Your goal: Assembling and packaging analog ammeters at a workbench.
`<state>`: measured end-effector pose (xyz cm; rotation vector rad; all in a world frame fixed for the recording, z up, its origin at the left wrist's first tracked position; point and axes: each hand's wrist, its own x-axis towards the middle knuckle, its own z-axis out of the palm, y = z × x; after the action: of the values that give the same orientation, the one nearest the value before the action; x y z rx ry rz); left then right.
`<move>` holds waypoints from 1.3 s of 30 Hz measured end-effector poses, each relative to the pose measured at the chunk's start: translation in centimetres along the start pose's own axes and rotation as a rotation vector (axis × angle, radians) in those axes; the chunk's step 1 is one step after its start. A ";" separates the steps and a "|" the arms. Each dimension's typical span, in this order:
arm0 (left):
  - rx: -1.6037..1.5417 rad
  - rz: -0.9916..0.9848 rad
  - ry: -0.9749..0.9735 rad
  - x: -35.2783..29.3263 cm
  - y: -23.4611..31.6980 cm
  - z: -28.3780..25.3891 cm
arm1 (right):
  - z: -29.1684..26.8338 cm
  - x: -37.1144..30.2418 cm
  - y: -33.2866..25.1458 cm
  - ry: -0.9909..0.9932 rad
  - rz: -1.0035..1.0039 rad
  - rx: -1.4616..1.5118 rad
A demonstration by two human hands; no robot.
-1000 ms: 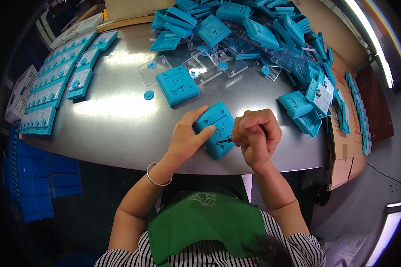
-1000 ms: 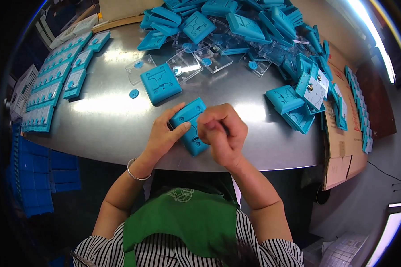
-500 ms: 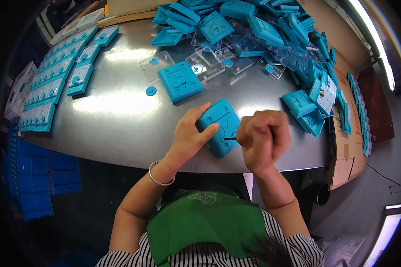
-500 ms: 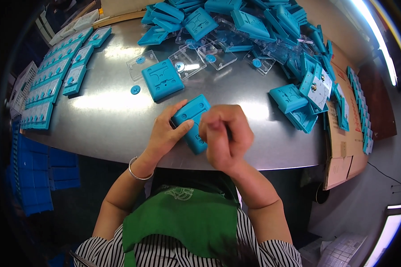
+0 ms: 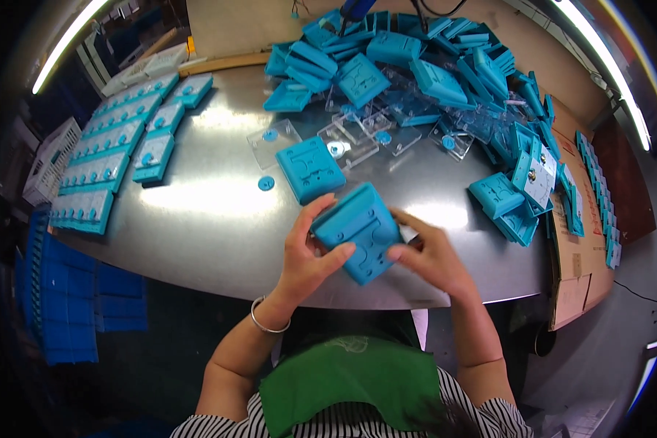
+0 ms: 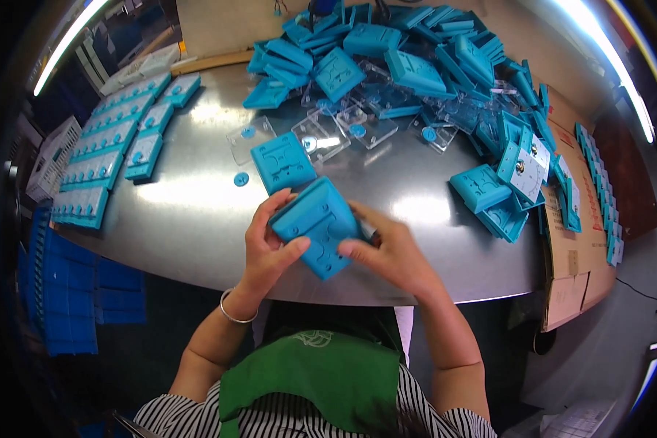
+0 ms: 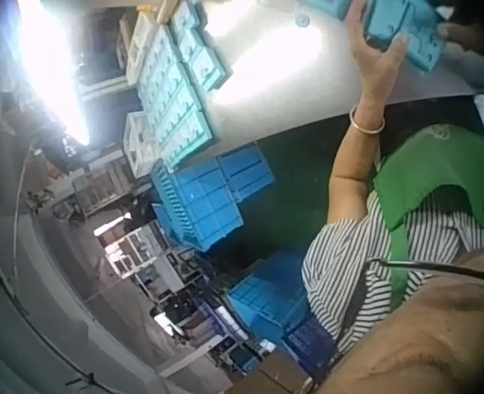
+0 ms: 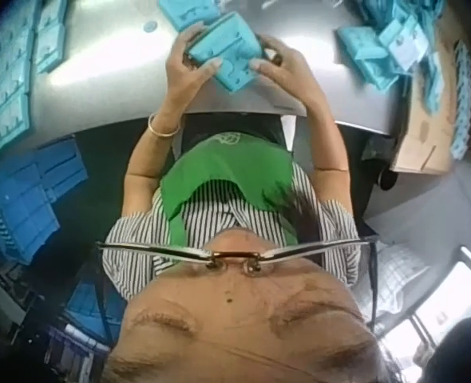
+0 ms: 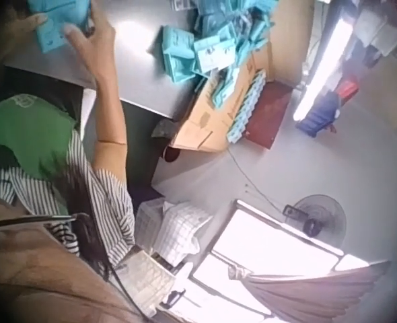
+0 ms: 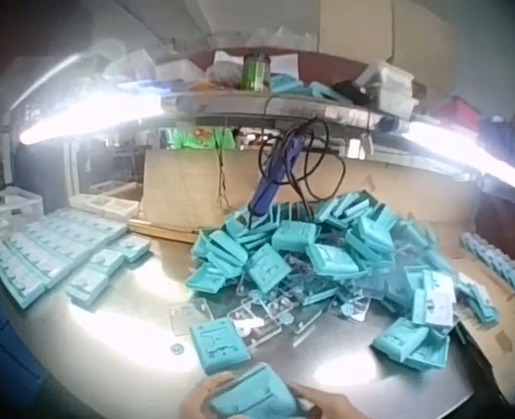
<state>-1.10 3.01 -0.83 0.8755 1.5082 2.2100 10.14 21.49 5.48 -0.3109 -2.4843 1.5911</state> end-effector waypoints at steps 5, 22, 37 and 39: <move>0.004 0.112 0.047 -0.4 1.6 -0.1 | 1.7 0.8 1.9 -0.201 0.054 0.348; 1.956 0.182 0.278 -5.8 10.1 -21.2 | 3.8 0.3 1.6 -0.237 0.019 0.138; 2.194 0.104 0.381 6.7 3.1 -32.7 | 3.6 0.2 2.0 -0.165 0.109 0.082; 2.142 0.267 0.324 7.5 3.5 -36.5 | 3.4 0.4 1.7 -0.203 -0.016 0.021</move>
<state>-30.13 -20.32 -4.56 0.9771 3.7174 -0.1847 9.03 19.33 2.58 -0.1316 -2.6069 1.7206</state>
